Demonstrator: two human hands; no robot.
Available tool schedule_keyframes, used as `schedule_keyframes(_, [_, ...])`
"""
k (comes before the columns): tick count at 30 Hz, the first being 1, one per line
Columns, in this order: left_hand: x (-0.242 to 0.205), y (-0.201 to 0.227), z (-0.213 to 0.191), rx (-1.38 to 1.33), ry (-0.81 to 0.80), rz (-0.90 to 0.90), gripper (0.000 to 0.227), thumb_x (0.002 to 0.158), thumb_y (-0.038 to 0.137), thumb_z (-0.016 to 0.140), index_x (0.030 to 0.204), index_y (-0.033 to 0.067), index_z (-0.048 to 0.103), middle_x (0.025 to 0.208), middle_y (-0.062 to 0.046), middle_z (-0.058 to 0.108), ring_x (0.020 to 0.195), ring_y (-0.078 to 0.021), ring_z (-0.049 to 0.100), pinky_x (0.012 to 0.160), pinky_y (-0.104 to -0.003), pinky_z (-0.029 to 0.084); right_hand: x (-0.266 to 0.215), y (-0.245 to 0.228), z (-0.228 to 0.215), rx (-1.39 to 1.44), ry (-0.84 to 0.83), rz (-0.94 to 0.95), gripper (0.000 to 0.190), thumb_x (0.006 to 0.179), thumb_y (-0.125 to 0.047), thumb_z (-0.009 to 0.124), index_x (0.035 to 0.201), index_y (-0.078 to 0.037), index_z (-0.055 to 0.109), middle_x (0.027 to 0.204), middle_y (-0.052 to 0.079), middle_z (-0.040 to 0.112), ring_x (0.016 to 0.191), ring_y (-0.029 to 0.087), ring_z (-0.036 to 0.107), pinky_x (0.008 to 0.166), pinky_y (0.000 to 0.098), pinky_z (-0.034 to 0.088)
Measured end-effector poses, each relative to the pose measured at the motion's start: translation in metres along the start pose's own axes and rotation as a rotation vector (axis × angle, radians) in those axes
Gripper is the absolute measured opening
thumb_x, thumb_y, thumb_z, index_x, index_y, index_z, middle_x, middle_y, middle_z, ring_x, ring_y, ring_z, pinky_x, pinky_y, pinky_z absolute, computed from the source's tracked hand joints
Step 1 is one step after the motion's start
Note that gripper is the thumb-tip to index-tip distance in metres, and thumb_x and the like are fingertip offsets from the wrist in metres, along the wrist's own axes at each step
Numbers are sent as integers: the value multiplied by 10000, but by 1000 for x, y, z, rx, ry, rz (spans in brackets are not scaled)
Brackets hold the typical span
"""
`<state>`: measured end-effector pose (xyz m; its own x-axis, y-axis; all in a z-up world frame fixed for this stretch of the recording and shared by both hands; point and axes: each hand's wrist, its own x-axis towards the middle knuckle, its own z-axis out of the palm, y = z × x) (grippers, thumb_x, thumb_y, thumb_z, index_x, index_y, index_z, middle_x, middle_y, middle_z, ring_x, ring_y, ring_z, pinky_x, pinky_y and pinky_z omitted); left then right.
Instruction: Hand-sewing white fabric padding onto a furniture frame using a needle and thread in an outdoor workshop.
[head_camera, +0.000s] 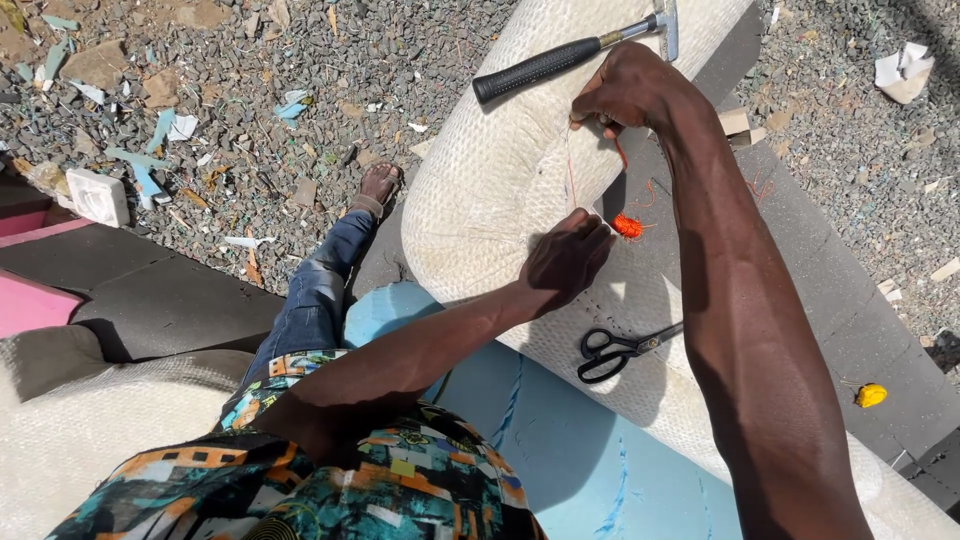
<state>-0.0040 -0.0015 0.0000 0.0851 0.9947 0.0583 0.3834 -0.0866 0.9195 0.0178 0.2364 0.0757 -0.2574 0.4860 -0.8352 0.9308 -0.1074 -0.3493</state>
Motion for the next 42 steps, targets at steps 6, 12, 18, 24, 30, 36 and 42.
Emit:
schedule_keyframes(6, [-1,-4,3,-50,36,75,102,1043,85,508,951,44,489,850,-94,497,794,-285,506,476,-467,419,-4,3,10,73,59,21,119,917,-91,779,809,-42,767,747,82,741,564,148,646,571,264,551])
schedule_keyframes(12, [-3,-6,8,-51,98,111,104,1049,76,509,959,42,472,863,-109,502,750,-282,490,464,-450,409,-11,-2,15,138,156,72,130,890,-66,769,763,-48,752,686,76,716,508,127,613,531,247,527])
schedule_keyframes(18, [-1,-1,2,-42,65,66,110,1046,91,507,947,51,481,837,-85,486,776,-279,503,473,-471,387,22,1,7,-2,45,90,141,819,-61,799,690,-63,740,610,33,653,471,108,500,458,274,372])
schedule_keyframes(24, [3,-3,-1,-38,65,171,159,1040,67,529,894,9,507,816,-111,504,776,-297,498,476,-455,420,47,4,5,-195,-52,116,187,722,-109,851,602,-103,708,519,-1,515,469,102,338,447,306,264])
schedule_keyframes(30, [-3,-11,7,2,24,285,106,1006,33,566,908,7,537,908,-149,542,877,-349,507,737,-469,483,39,-20,12,-316,-142,202,106,817,-60,780,712,-51,774,653,9,679,500,89,411,479,300,307])
schedule_keyframes(36, [-50,-8,-13,96,-94,325,451,1075,32,527,1497,69,373,1646,-156,299,1556,-368,316,1276,-522,341,29,-28,28,-402,-195,197,60,781,-25,797,732,-38,764,673,82,660,588,161,557,530,308,423])
schedule_keyframes(42, [-60,-1,-95,-161,-66,220,375,1107,52,475,1477,8,433,1590,-231,350,1488,-378,418,1218,-475,476,7,-18,35,-515,-88,164,97,812,-138,756,718,-116,768,655,30,674,581,158,584,614,337,489])
